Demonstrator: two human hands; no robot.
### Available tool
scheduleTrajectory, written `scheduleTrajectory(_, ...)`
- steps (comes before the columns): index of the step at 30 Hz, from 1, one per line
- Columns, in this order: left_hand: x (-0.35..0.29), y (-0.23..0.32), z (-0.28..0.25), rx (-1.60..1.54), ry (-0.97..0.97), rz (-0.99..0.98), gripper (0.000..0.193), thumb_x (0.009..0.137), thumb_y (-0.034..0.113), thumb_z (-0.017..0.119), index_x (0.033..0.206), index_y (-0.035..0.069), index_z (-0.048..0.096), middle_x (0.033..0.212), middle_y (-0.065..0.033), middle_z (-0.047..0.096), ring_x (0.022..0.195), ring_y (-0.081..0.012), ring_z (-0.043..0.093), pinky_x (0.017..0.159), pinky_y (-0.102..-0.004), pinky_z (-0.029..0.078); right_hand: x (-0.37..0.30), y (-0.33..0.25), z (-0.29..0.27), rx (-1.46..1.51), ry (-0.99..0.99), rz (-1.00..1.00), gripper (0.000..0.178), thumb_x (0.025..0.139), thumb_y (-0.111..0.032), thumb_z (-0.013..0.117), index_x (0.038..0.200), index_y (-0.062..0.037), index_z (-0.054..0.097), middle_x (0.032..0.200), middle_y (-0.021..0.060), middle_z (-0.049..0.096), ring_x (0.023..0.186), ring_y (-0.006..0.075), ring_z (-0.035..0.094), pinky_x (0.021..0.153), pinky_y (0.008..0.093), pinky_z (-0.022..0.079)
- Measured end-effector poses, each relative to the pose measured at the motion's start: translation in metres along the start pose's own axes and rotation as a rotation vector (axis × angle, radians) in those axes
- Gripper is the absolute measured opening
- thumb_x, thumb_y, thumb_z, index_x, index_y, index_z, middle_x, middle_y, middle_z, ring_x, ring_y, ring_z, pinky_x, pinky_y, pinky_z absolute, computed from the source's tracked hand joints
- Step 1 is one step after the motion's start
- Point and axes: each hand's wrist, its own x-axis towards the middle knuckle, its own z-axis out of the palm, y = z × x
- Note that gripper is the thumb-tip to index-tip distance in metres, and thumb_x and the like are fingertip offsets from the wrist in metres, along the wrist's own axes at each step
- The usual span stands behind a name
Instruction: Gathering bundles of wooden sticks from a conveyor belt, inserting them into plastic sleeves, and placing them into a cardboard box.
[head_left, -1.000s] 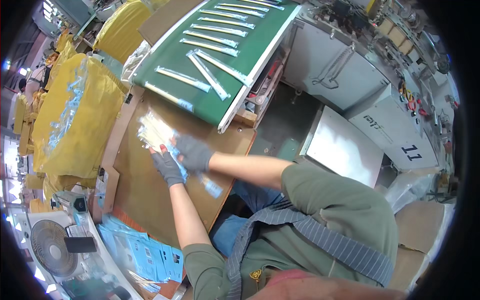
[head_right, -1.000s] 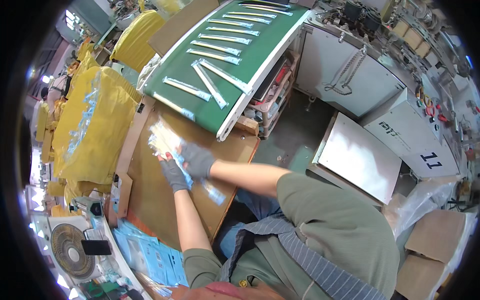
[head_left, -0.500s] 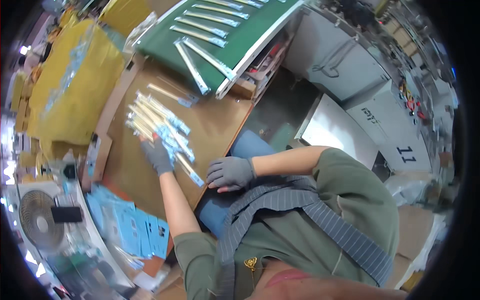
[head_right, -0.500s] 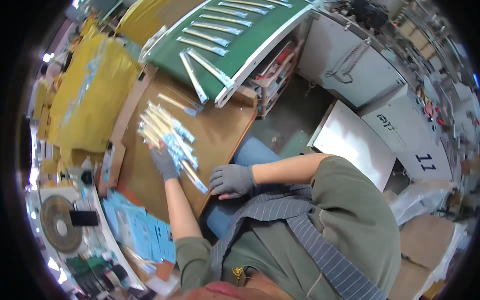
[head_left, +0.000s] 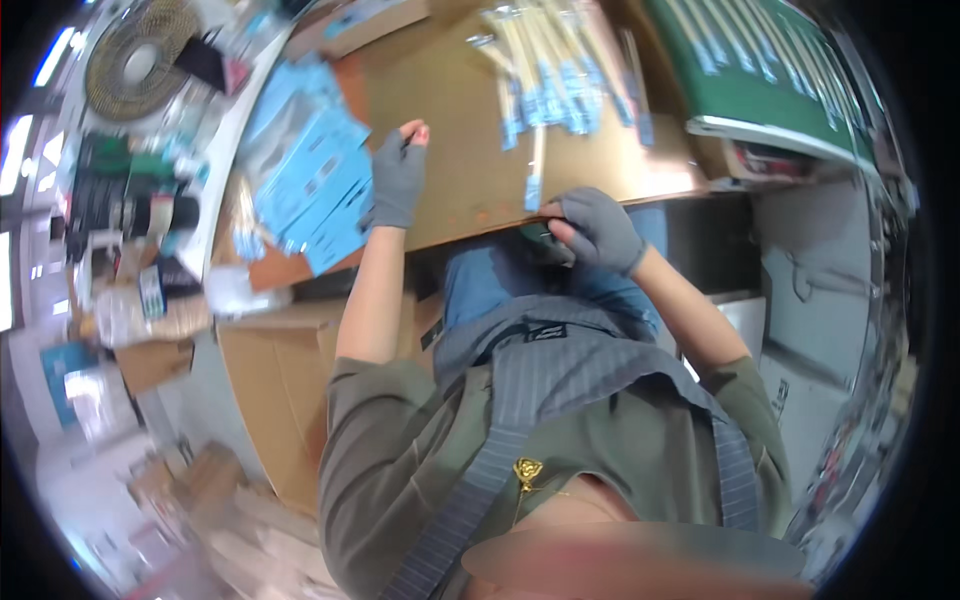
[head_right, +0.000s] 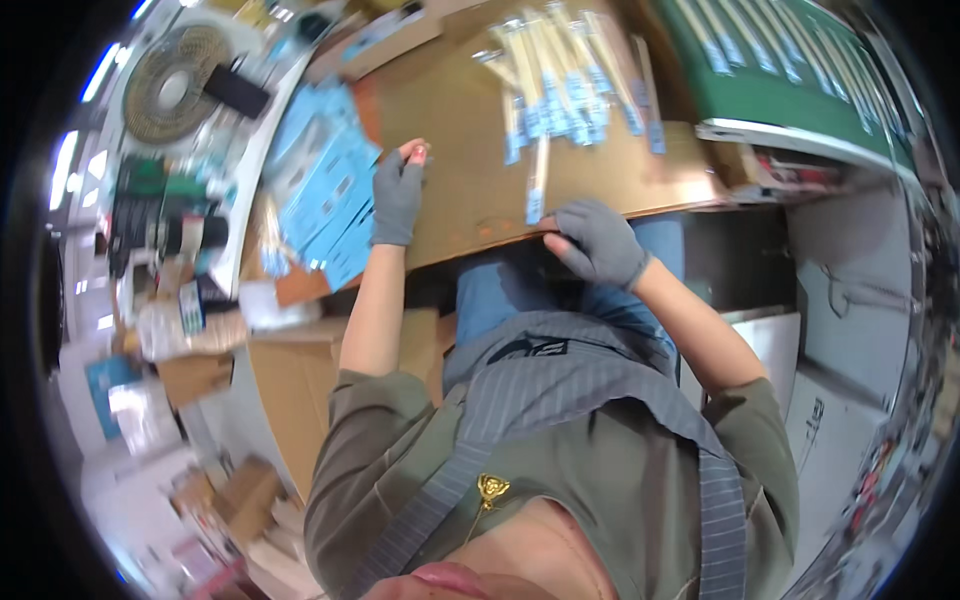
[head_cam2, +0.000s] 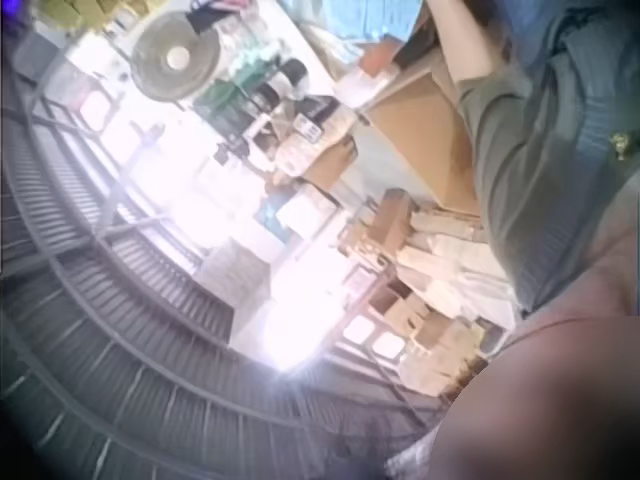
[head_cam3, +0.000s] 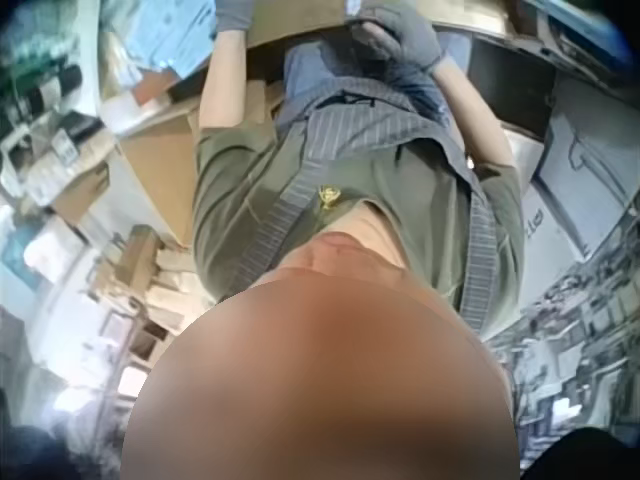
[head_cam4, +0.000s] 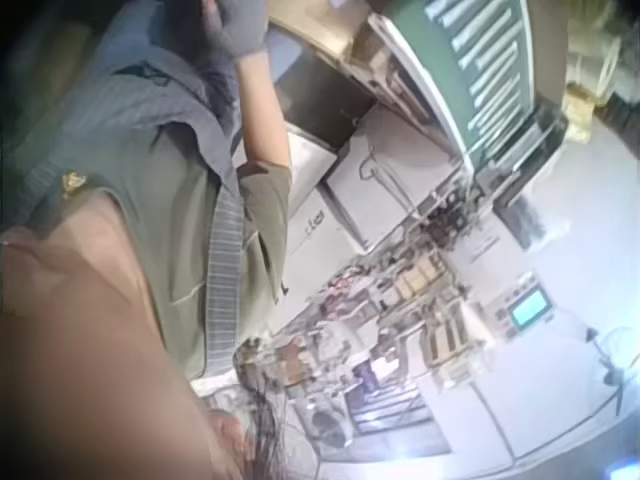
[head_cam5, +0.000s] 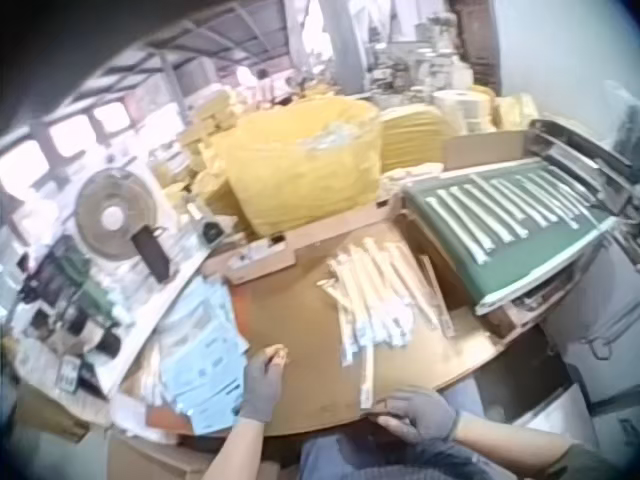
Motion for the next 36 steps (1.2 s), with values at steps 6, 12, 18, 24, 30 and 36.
scheduleTrajectory(6, -0.037, -0.031, -0.076, 0.215, 0.077, -0.185, 0.026, 0.089, 0.021, 0.06, 0.105, 0.001, 0.065, 0.087, -0.0079, 0.068, 0.077, -0.0126, 0.062, 0.073, -0.0252, 0.048, 0.029, 0.031, 0.028, -0.416, 0.183, -0.126, 0.052, 0.091, -0.037, 0.049, 0.129, -0.0011, 0.048, 0.129, 0.0205, 0.051, 0.123, 0.0354, 0.045, 0.106, 0.0427, 0.029)
scheduleTrajectory(12, -0.012, -0.094, -0.169, 1.162, -0.1, -0.164, 0.038, 0.089, 0.034, 0.051, 0.112, 0.004, 0.06, 0.111, -0.0194, 0.061, 0.102, -0.0351, 0.058, 0.089, -0.0435, 0.045, 0.006, 0.002, -0.025, -0.166, 0.323, -0.058, 0.044, 0.089, -0.027, 0.056, 0.123, -0.0006, 0.054, 0.125, 0.0206, 0.054, 0.117, 0.0354, 0.05, 0.1, 0.0393, 0.039)
scheduleTrajectory(18, -0.008, -0.126, -0.172, 0.995, -0.137, -0.132, 0.042, 0.089, 0.028, 0.054, 0.116, -0.004, 0.056, 0.115, -0.023, 0.059, 0.109, -0.0371, 0.055, 0.095, -0.0419, 0.042, -0.037, 0.009, -0.022, -0.156, 0.399, 0.157, 0.035, 0.09, -0.032, 0.055, 0.111, -0.0041, 0.058, 0.11, 0.0171, 0.059, 0.103, 0.0336, 0.055, 0.091, 0.0414, 0.043)
scheduleTrajectory(24, 0.031, -0.031, -0.015, 0.487, -0.117, 0.231, 0.045, 0.092, 0.03, 0.053, 0.12, -0.005, 0.053, 0.122, -0.0235, 0.055, 0.113, -0.0364, 0.052, 0.099, -0.0413, 0.039, -0.062, 0.032, -0.019, -0.337, 0.505, 0.286, 0.022, 0.089, -0.027, 0.054, 0.097, -0.0072, 0.059, 0.097, 0.0123, 0.06, 0.092, 0.0325, 0.056, 0.081, 0.0407, 0.045)
scheduleTrajectory(30, 0.068, -0.043, 0.106, 0.414, -0.049, 0.194, 0.058, 0.093, 0.039, 0.048, 0.127, -0.007, 0.047, 0.127, -0.0285, 0.049, 0.118, -0.0398, 0.047, 0.101, -0.0429, 0.036, -0.023, 0.012, 0.038, -0.269, 0.359, -0.215, 0.033, 0.09, -0.033, 0.052, 0.105, -0.0051, 0.058, 0.109, 0.0138, 0.058, 0.106, 0.0315, 0.053, 0.092, 0.0434, 0.042)
scheduleTrajectory(36, 0.07, -0.013, 0.135, 0.471, -0.213, 0.294, 0.067, 0.089, 0.048, 0.051, 0.132, -0.004, 0.043, 0.13, -0.0264, 0.047, 0.121, -0.0384, 0.044, 0.104, -0.0432, 0.032, 0.015, 0.041, 0.055, -0.302, 0.491, -0.206, 0.038, 0.09, -0.038, 0.049, 0.108, -0.005, 0.055, 0.118, 0.0145, 0.055, 0.114, 0.0325, 0.048, 0.094, 0.0468, 0.039)
